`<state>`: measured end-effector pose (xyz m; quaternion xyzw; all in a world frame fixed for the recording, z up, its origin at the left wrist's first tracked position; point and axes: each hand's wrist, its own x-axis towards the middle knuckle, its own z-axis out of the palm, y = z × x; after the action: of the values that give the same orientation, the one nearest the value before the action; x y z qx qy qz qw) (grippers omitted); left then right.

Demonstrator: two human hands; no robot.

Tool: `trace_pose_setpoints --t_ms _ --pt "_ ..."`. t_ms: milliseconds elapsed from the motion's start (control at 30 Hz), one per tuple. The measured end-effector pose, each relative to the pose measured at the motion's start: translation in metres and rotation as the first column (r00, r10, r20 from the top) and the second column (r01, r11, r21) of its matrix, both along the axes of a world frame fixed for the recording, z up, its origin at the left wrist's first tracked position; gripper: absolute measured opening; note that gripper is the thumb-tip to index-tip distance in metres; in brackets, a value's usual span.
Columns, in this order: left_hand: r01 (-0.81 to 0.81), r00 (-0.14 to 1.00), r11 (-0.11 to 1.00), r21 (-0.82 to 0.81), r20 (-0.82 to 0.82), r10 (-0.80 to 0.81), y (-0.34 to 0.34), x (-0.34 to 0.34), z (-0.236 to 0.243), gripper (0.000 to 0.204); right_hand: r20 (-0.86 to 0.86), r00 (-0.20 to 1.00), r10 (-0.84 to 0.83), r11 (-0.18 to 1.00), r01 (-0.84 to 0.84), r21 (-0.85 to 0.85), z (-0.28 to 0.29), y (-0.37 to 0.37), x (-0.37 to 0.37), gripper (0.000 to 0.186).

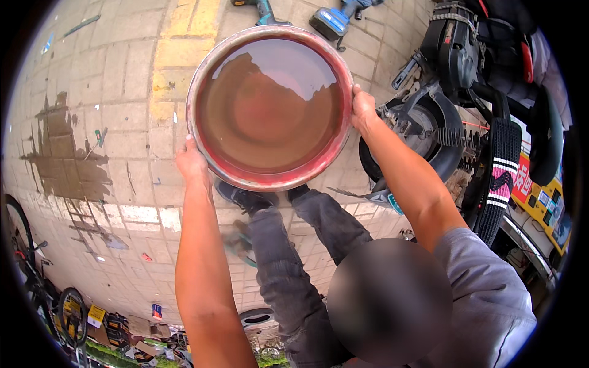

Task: The person works on the rear wheel and brake assembly of a moped. They use a wrench to tighten bolts, a tire inflator to check and adjust tire pressure, and a cordless impact wrench to remove and install bolts. The person also moves a basin of water and uses a floor jack to lift the moped.

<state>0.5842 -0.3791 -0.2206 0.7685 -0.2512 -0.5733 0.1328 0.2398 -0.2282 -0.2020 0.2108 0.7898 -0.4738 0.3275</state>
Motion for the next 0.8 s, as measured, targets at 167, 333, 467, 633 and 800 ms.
trace_pose_setpoints --t_ms 167,333,467,633,800 --pt "-0.216 0.976 0.976 -0.024 -0.035 0.215 0.026 0.061 0.070 0.033 0.023 0.985 0.172 0.974 -0.166 -0.154 0.047 -0.009 0.017 0.038" --pt "-0.240 0.948 0.958 -0.155 0.173 0.265 0.053 0.146 0.153 0.038 0.146 0.908 0.394 0.908 -0.359 -0.217 0.151 -0.071 0.092 0.041" --pt "-0.365 0.907 0.926 -0.100 0.186 0.378 0.077 0.224 0.228 0.041 0.148 0.809 0.569 0.816 -0.534 -0.220 0.224 -0.117 0.173 0.042" --pt "-0.583 0.769 0.796 -0.162 0.207 0.605 0.126 0.317 0.301 0.041 0.241 0.622 0.745 0.666 -0.667 -0.336 0.271 -0.165 0.286 0.041" --pt "-0.800 0.530 0.554 -0.230 0.163 0.832 0.167 0.392 0.317 0.041 0.220 0.443 0.869 0.495 -0.785 -0.373 0.290 -0.217 0.401 0.040"
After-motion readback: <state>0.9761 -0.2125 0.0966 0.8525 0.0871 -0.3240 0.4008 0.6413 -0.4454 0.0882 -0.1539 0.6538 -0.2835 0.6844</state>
